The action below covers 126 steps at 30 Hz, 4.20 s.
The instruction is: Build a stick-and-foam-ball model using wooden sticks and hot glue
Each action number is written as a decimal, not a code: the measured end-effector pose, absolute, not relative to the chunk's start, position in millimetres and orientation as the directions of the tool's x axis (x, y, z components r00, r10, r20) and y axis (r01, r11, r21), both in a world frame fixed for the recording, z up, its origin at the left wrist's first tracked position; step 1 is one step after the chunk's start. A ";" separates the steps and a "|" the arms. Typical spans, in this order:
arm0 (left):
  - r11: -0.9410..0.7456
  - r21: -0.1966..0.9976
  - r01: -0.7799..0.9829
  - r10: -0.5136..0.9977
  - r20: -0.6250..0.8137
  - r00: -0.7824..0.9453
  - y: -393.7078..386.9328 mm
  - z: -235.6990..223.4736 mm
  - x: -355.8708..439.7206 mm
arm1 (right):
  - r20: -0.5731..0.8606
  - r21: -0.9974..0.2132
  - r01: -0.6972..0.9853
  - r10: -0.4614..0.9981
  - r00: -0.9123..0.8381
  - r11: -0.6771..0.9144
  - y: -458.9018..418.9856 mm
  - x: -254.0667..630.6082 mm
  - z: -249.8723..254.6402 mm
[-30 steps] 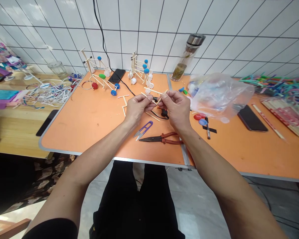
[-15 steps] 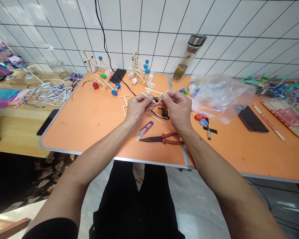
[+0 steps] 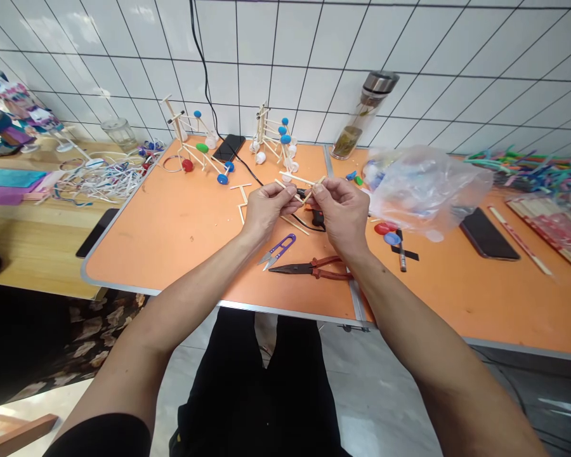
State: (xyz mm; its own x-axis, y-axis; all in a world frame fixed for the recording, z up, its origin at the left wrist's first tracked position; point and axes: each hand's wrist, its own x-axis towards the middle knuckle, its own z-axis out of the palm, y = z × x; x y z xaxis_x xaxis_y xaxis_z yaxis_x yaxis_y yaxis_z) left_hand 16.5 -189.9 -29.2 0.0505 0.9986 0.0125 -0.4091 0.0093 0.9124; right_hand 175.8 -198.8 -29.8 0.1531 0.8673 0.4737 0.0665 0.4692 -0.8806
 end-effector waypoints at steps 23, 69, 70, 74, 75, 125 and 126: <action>-0.032 0.918 -0.396 0.996 0.061 0.059 -188.5 -32.2 16.0 | 0.486 -0.874 0.098 0.862 0.144 0.476 -199.6 176.3 -30.3; -0.237 0.919 0.317 0.963 0.178 0.203 -174.2 -32.3 -17.6 | 0.483 -0.872 0.136 0.872 0.076 0.471 -197.9 180.2 -23.7; -0.259 0.890 0.375 0.960 0.195 0.199 -174.2 -31.4 -19.2 | 0.482 -0.872 0.133 0.873 0.074 0.471 -197.7 180.4 -23.9; -0.282 0.781 0.558 0.959 0.220 0.177 -174.9 -25.2 -23.8 | 0.463 -0.884 0.102 0.885 0.058 0.456 -197.6 180.4 -25.2; -0.284 0.773 0.567 0.959 0.236 0.158 -175.1 -23.2 -24.1 | 0.455 -0.888 0.098 0.889 0.055 0.449 -198.0 180.2 -25.3; -0.042 0.854 -0.519 0.999 0.042 -0.011 -191.3 -12.3 16.5 | 0.405 -0.914 0.092 0.908 0.112 0.396 -206.9 162.2 -26.7; -0.047 0.857 -0.513 0.999 0.047 -0.013 -191.5 -12.4 16.6 | 0.401 -0.915 0.095 0.909 0.109 0.392 -207.1 162.5 -26.5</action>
